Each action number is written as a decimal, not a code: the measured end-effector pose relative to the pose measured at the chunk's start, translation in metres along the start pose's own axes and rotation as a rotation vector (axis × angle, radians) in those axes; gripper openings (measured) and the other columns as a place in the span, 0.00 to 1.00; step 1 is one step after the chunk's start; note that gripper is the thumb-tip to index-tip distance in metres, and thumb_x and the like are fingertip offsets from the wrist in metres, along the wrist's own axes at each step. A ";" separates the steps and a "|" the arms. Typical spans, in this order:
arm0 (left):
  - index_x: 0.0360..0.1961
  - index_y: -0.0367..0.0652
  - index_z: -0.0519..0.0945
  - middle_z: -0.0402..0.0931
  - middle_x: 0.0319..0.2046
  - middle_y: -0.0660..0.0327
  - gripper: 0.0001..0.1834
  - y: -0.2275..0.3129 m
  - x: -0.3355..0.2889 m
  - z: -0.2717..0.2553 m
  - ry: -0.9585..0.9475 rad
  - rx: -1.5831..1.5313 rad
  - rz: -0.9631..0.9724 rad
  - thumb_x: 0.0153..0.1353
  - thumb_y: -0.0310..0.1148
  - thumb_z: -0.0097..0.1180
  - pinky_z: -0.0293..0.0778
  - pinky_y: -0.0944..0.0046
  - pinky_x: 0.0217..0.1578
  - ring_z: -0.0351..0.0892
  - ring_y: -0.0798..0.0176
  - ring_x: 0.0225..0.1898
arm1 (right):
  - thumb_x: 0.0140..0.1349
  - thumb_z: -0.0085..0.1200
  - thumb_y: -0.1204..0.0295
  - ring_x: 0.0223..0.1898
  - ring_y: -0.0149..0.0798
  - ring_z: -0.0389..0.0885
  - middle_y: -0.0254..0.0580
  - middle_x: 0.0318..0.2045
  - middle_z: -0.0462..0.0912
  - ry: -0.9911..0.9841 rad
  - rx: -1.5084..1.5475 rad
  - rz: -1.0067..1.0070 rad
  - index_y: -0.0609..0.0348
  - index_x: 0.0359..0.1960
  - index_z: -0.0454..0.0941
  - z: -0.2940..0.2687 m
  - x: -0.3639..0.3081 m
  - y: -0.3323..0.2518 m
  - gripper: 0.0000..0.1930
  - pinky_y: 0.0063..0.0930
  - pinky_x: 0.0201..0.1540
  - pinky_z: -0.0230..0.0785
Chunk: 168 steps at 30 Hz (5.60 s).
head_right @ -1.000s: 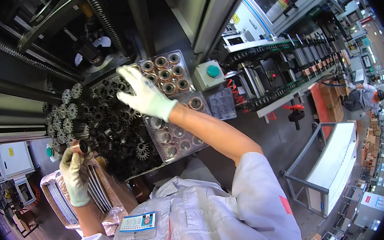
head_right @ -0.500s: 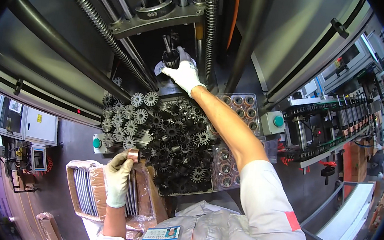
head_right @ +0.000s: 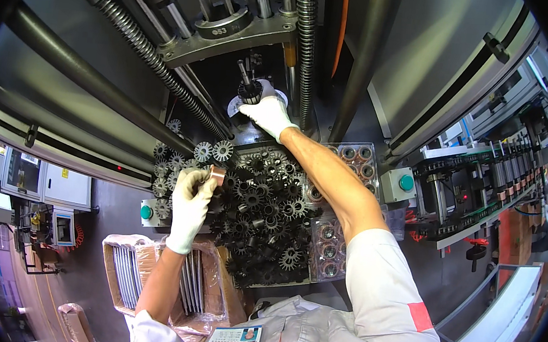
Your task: The person picks up metal parts from a box and places them into a press machine, operates the machine using two control buttons, and then removes the processed parts. They also handle and arrange boxes containing metal components in a storage area.
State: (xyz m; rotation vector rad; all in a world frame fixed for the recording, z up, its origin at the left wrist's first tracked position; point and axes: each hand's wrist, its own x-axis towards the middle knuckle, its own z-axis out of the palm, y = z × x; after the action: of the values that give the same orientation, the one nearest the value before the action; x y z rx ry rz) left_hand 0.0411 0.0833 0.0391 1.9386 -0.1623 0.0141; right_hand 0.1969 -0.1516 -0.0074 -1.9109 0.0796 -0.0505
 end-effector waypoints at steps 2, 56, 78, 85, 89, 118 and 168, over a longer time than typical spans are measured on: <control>0.39 0.32 0.81 0.70 0.39 0.62 0.09 -0.002 0.006 0.006 -0.005 0.034 0.021 0.64 0.29 0.64 0.70 0.71 0.40 0.72 0.70 0.38 | 0.52 0.70 0.64 0.44 0.43 0.83 0.45 0.39 0.84 -0.112 0.010 0.158 0.59 0.61 0.68 -0.001 -0.002 -0.003 0.35 0.35 0.52 0.73; 0.39 0.40 0.75 0.74 0.33 0.68 0.13 0.031 0.016 0.104 -0.151 -0.078 0.179 0.66 0.37 0.66 0.70 0.73 0.39 0.69 0.76 0.34 | 0.62 0.65 0.54 0.50 0.49 0.83 0.48 0.42 0.83 0.291 2.344 -0.366 0.63 0.46 0.79 -0.208 -0.346 -0.029 0.24 0.47 0.61 0.77; 0.42 0.35 0.80 0.82 0.35 0.64 0.13 0.000 0.072 0.127 -0.157 0.109 0.270 0.69 0.36 0.62 0.71 0.71 0.42 0.74 0.74 0.35 | 0.70 0.56 0.60 0.56 0.52 0.80 0.56 0.53 0.80 0.787 2.157 -0.506 0.69 0.56 0.72 -0.250 -0.338 0.006 0.24 0.50 0.64 0.75; 0.39 0.33 0.83 0.73 0.35 0.63 0.14 -0.006 0.110 0.135 -0.107 0.438 0.401 0.67 0.36 0.64 0.73 0.68 0.41 0.75 0.69 0.35 | 0.71 0.54 0.61 0.56 0.51 0.80 0.53 0.55 0.79 0.884 2.153 -0.395 0.65 0.57 0.73 -0.256 -0.327 0.014 0.21 0.51 0.64 0.75; 0.40 0.35 0.84 0.73 0.36 0.58 0.14 -0.014 0.131 0.134 -0.065 0.660 0.522 0.66 0.39 0.63 0.75 0.61 0.39 0.79 0.59 0.35 | 0.69 0.56 0.59 0.55 0.54 0.81 0.57 0.55 0.79 0.779 2.166 -0.390 0.68 0.58 0.71 -0.251 -0.322 0.025 0.25 0.48 0.60 0.78; 0.41 0.40 0.83 0.79 0.41 0.50 0.07 -0.043 0.162 0.135 -0.087 0.850 0.689 0.65 0.32 0.60 0.78 0.54 0.37 0.83 0.48 0.38 | 0.51 0.71 0.53 0.41 0.35 0.81 0.40 0.40 0.85 0.797 -0.515 0.515 0.59 0.46 0.80 -0.540 -0.360 0.128 0.27 0.31 0.49 0.73; 0.41 0.33 0.85 0.85 0.44 0.47 0.10 -0.054 0.198 0.122 -0.238 0.849 0.533 0.65 0.31 0.62 0.69 0.54 0.62 0.80 0.46 0.53 | 0.56 0.62 0.41 0.56 0.50 0.81 0.49 0.57 0.79 0.404 -1.147 0.762 0.55 0.67 0.65 -0.556 -0.312 0.206 0.44 0.48 0.53 0.74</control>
State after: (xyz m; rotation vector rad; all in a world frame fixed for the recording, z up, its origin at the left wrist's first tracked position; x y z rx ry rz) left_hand 0.2354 -0.0321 -0.0379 2.6731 -0.9548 0.2390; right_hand -0.1619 -0.7174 -0.0143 -2.8227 1.3405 0.1620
